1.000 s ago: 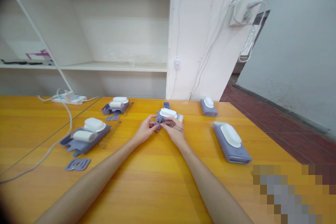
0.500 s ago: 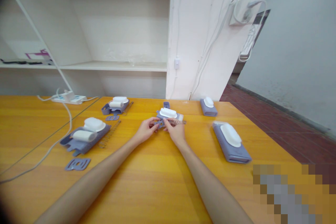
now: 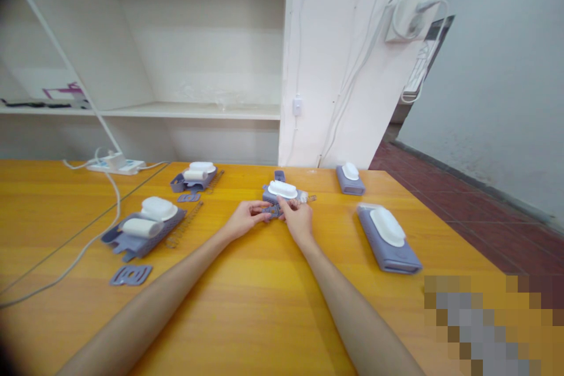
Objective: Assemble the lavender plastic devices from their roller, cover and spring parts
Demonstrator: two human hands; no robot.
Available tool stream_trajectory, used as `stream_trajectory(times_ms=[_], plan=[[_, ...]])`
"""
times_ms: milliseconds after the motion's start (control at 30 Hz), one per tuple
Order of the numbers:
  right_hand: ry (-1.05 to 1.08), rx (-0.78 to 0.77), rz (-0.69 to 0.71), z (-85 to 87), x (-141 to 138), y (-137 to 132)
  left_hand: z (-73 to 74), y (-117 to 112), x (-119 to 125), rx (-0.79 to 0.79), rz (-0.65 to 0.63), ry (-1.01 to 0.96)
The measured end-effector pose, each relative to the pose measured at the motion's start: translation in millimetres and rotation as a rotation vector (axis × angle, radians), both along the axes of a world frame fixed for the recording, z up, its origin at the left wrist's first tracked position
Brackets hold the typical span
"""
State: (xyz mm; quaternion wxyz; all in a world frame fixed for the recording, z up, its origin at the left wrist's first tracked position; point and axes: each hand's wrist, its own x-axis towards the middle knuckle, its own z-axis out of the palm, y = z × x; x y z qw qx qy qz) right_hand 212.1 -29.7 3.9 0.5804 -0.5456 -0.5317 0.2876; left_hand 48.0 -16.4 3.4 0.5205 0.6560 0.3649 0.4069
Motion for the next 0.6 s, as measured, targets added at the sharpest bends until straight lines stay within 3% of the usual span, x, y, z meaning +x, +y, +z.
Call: stream_trajectory(times_ms=[233,433,600], plan=[[0.023,-0.039,0.027,-1.8,0.3,1.6,2.7,-1.7,0.6,0.020,0.010,0.009],[0.015,0.000,0.200,4.5,-5.0,-2.3,-2.3,1.7,1.5,0.024,0.005,-0.048],[-0.129,0.066,0.258,-2.3,-3.6,0.2,-5.7,5.6,0.7,0.016,0.047,-0.053]])
